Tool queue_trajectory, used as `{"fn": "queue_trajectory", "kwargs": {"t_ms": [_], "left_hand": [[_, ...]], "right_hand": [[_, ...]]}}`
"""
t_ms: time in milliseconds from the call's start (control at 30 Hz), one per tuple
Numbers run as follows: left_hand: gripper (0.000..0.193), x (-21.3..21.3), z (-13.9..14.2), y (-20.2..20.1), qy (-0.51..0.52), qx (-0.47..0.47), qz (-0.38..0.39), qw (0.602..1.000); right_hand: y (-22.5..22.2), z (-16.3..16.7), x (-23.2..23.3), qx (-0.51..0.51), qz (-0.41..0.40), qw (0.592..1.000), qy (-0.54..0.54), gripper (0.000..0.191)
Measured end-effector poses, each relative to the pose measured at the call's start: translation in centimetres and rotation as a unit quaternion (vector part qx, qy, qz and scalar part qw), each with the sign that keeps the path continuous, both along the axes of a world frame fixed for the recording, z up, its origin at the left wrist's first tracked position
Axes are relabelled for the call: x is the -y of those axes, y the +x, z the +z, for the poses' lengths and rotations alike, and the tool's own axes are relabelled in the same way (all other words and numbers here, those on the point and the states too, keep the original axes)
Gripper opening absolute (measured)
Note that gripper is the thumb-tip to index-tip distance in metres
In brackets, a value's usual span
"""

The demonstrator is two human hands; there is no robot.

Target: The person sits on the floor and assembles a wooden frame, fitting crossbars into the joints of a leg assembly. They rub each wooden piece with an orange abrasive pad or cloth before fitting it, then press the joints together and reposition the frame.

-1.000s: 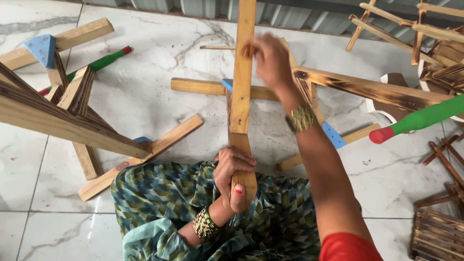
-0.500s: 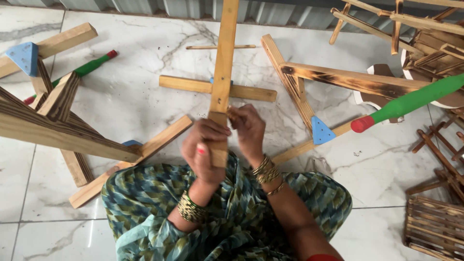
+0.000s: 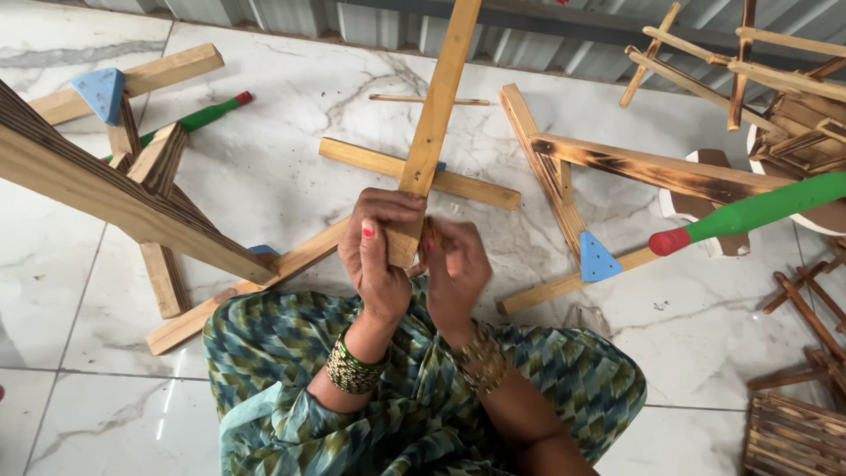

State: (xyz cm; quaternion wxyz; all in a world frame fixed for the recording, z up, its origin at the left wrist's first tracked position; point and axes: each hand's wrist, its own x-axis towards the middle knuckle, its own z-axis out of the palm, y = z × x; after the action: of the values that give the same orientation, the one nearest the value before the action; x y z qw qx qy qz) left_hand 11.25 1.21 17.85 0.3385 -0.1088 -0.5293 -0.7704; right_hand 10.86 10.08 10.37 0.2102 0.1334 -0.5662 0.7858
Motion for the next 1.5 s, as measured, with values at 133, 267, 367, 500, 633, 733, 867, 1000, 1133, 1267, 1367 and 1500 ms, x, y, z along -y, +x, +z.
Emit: {"fn": "queue_trajectory", "kwargs": {"t_ms": [133, 267, 367, 500, 633, 733, 867, 1000, 1133, 1267, 1367, 1500], "left_hand": [[0.050, 0.0, 0.6, 0.0, -0.019, 0.006, 0.000, 1.000], [0.052, -0.1, 0.4, 0.8, 0.025, 0.062, -0.043, 0.997], [0.053, 0.0, 0.1, 1.3, -0.047, -0.008, -0.001, 0.999], [0.050, -0.4, -0.2, 1.3, 0.021, 0.010, -0.029, 0.999], [0.059, -0.5, -0.6, 1.0, -0.003, 0.011, -0.009, 1.000], [0.077, -0.4, -0.8, 1.0, 0.006, -0.004, -0.032, 0.999], [0.092, -0.2, -0.7, 1.2, -0.009, 0.021, -0.035, 0.999], [0.089, -0.2, 0.0, 1.2, -0.043, 0.035, -0.035, 0.998], [0.084, -0.1, 0.3, 1.5, -0.059, 0.059, -0.028, 0.996], [0.086, -0.1, -0.3, 1.5, -0.020, 0.079, -0.054, 0.995], [0.093, 0.1, -1.0, 1.2, -0.046, 0.021, -0.063, 0.997], [0.097, 0.3, -1.7, 1.0, -0.012, 0.010, -0.068, 0.998]], "right_hand": [[2.4, 6.2, -1.3, -0.101, -0.031, 0.984, 0.146, 0.015], [0.4, 8.2, -1.0, -0.076, -0.019, 0.986, 0.148, 0.020], [1.1, 7.2, -0.6, -0.062, -0.044, 0.987, 0.141, 0.020], [2.5, 3.9, -0.4, -0.052, -0.073, 0.991, 0.102, 0.013], [-1.0, 0.8, -0.4, -0.059, -0.081, 0.984, 0.151, 0.011], [-2.4, 0.0, 0.1, 0.031, 0.017, 0.999, 0.011, 0.011], [1.3, 1.9, -0.1, -0.040, -0.038, 0.995, 0.086, 0.015], [4.6, 6.4, -1.2, -0.102, -0.066, 0.980, 0.154, 0.014], [4.7, 10.4, -1.1, -0.200, -0.118, 0.920, 0.316, 0.022], [5.1, 12.9, -0.7, -0.280, -0.141, 0.841, 0.440, 0.033], [5.1, 13.9, -0.8, -0.279, -0.097, 0.823, 0.485, 0.034], [4.7, 13.2, -1.6, -0.283, -0.011, 0.817, 0.502, 0.033]]}}
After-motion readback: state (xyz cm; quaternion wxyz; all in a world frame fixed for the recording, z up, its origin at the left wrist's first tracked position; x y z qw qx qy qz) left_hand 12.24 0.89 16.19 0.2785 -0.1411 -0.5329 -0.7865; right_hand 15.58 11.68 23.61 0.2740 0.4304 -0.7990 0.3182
